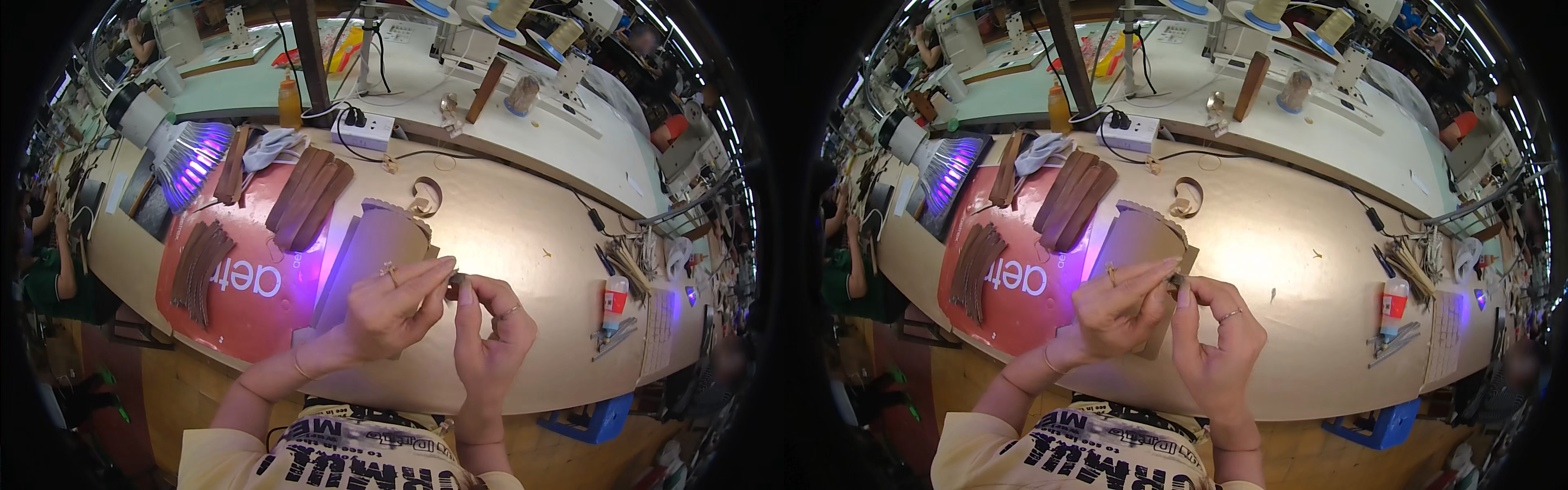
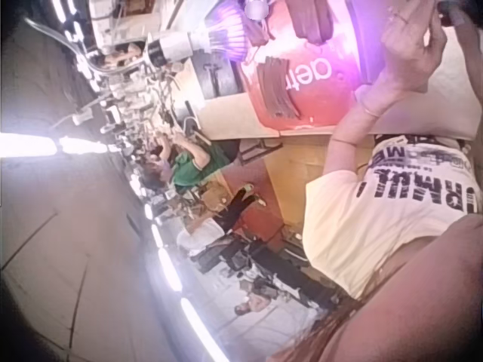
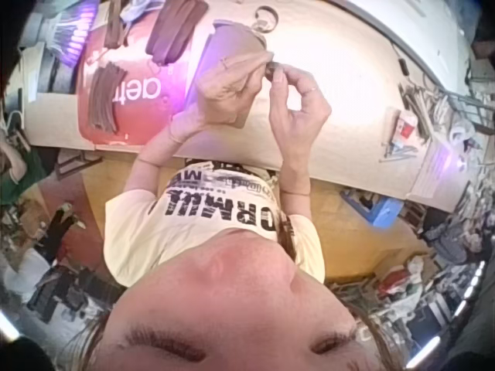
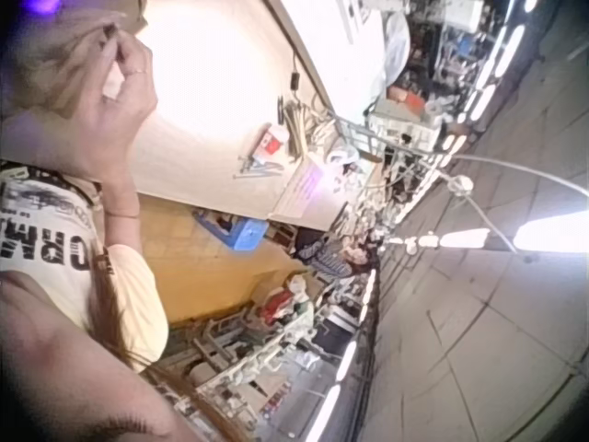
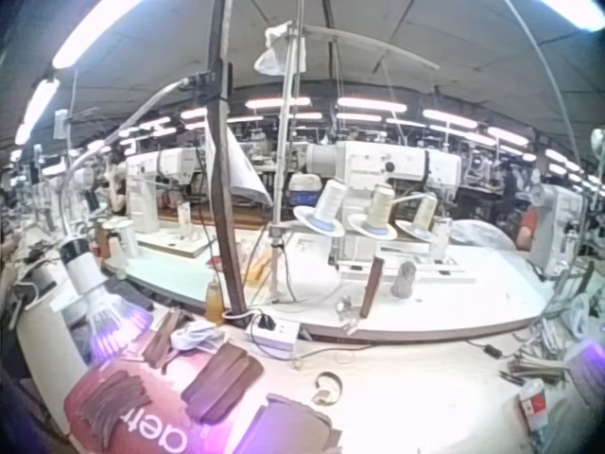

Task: The person assembles braided leather straps by hand, aligning them on a cardboard form, applying glue from a bottle, and pressing them into place. They handle multiple strap pieces, a glue bottle, and a cardboard form, then stack the finished straps and place them on a nearby table.

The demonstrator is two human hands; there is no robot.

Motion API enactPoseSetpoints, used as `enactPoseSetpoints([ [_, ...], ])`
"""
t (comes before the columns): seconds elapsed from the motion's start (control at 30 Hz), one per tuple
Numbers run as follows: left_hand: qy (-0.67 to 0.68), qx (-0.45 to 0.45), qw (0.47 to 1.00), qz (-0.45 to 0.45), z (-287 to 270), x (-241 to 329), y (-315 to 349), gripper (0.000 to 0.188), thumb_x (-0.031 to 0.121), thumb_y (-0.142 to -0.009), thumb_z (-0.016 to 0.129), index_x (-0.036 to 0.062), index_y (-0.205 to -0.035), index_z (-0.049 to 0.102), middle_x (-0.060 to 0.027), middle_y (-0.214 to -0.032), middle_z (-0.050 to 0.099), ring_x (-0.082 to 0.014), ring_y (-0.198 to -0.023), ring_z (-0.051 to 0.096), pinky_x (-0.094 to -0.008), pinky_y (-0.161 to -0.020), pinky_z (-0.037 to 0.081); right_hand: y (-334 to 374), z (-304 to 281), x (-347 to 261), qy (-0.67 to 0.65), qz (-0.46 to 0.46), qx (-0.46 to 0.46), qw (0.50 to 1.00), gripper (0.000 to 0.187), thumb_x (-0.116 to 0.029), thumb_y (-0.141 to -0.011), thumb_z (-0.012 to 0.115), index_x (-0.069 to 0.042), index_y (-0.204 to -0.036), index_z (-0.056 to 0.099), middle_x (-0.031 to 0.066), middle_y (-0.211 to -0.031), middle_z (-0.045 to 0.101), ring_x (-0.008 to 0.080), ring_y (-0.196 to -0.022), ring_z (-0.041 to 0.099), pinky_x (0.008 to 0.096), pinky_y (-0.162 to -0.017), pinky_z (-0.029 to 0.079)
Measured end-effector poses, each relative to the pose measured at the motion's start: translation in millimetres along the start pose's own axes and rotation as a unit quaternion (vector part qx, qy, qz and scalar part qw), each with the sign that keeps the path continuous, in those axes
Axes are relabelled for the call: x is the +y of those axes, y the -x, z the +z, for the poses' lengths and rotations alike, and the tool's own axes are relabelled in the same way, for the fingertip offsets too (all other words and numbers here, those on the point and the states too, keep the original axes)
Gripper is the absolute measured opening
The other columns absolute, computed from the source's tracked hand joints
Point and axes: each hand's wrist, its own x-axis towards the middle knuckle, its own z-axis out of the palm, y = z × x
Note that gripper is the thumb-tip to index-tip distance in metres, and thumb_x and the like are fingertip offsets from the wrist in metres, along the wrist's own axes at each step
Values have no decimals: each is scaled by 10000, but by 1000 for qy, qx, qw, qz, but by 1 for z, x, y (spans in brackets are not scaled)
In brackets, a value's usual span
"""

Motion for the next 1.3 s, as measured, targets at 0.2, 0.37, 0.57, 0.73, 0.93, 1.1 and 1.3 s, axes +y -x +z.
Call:
enactPoseSetpoints([
  [0.2,224,11,946,-236,10,4,3,204,5,-926,596,-54,-1106,672,-127,-969,722,-159,-832,697,-286,-735,581,2,8,14,-160,97,6,982,77,-1,-932,581,51,-952,633,85,-886,674,138,-826,647,266,-781,512],
  [0.37,325,39,883,-337,11,-2,-8,184,89,-963,602,-54,-1059,666,-80,-906,707,-124,-823,694,-251,-738,570,3,8,24,-210,63,28,975,98,-7,-959,516,54,-980,590,102,-943,644,143,-879,625,268,-821,497],
  [0.57,387,117,832,-380,-3,-28,-23,166,148,-1009,536,-7,-1054,573,-91,-893,687,-151,-825,702,-293,-756,598,6,-16,41,-367,75,158,914,181,-133,-987,445,16,-1022,541,136,-1046,609,194,-890,610,347,-827,495],
  [0.73,378,184,817,-395,-14,-53,-23,191,224,-1037,472,34,-1055,486,-177,-978,675,-240,-848,718,-335,-749,612,22,-63,71,-498,123,216,831,210,-244,-992,464,-105,-1129,543,95,-1082,612,155,-871,603,296,-737,457],
  [0.93,361,198,823,-391,-16,-83,-37,177,229,-1023,508,54,-1034,529,-132,-911,686,-180,-765,702,-315,-687,609,55,-154,107,-502,86,348,787,269,-249,-1014,432,-75,-1188,541,112,-1109,629,163,-917,607,289,-757,497],
  [1.1,349,-28,843,-408,16,-73,-61,203,249,-1022,514,47,-1033,519,-143,-947,708,-195,-716,710,-303,-666,602,54,-186,115,-275,73,463,839,346,-237,-1019,463,-1,-1271,461,174,-1144,611,234,-980,633,333,-795,545],
  [1.3,284,-232,840,-400,55,-27,-43,209,189,-1002,548,-11,-1063,553,-114,-891,709,-125,-684,680,-258,-657,587,-63,-155,172,-72,-37,448,890,287,-210,-1051,441,14,-1231,447,171,-1090,622,229,-930,669,317,-776,565],
])
